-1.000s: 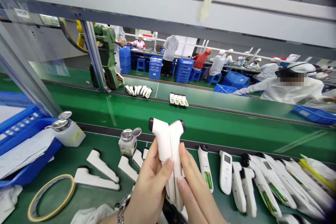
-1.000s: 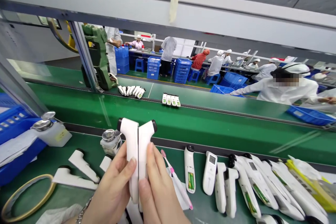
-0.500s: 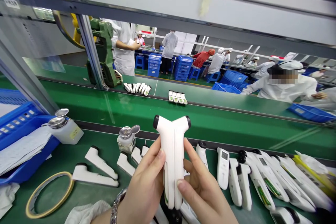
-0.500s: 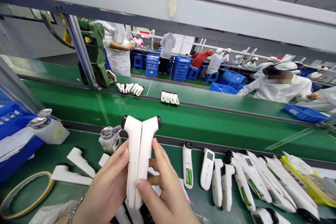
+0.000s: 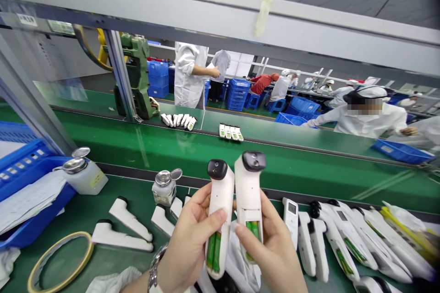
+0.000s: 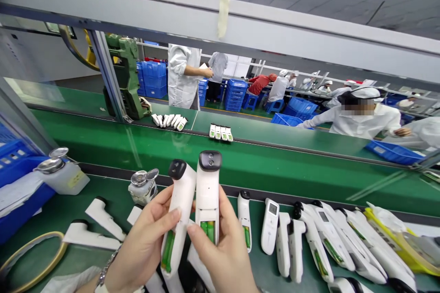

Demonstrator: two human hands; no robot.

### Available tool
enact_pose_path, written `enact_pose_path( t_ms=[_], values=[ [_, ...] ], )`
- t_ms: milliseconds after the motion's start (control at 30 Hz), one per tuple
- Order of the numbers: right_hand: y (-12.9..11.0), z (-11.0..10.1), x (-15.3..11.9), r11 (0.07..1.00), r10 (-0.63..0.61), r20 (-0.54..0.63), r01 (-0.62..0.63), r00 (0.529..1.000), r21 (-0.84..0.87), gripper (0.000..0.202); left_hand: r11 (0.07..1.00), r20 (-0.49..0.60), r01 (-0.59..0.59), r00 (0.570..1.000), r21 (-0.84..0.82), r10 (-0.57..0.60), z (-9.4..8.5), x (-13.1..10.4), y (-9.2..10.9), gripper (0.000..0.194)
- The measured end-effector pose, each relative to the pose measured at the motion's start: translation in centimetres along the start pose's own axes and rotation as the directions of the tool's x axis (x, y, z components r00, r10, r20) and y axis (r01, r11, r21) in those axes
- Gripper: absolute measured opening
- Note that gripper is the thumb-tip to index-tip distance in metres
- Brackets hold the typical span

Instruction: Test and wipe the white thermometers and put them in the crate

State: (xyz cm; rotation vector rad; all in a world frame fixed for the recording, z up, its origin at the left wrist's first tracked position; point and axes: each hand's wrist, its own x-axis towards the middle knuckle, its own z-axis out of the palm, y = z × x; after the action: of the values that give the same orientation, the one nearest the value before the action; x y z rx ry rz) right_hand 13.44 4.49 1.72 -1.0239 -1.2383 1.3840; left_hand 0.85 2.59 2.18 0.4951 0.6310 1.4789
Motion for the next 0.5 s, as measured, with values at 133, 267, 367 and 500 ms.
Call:
enact_pose_path(
  t_ms=[133, 267, 367, 500],
  values=[
    [0.4, 0.1, 0.7, 0.994, -0.002, 0.048, -0.003, 0.999, 0.105, 0.063, 1.000, -0.065, 0.013, 0.998, 0.006, -0.013, 0.1, 0.3, 0.1, 0.059],
    [1.4, 0.7, 0.9, 0.960, 0.050, 0.139, -0.086, 0.989, 0.268, 0.065, 1.000, -0.088, 0.019, 0.996, 0.000, -0.019, 0.1, 0.4, 0.4, 0.061],
    [1.9, 1.3, 0.9, 0.936, 0.091, 0.152, -0.137, 0.984, 0.325, 0.069, 1.000, -0.060, 0.010, 0.998, 0.011, -0.009, -0.1, 0.6, 0.4, 0.057],
    [2.4, 1.6, 1.0, 0.923, 0.079, 0.156, -0.132, 0.984, 0.361, 0.071, 0.999, -0.040, -0.032, 0.999, 0.033, 0.033, -0.4, 0.9, 0.1, 0.047]
  ],
)
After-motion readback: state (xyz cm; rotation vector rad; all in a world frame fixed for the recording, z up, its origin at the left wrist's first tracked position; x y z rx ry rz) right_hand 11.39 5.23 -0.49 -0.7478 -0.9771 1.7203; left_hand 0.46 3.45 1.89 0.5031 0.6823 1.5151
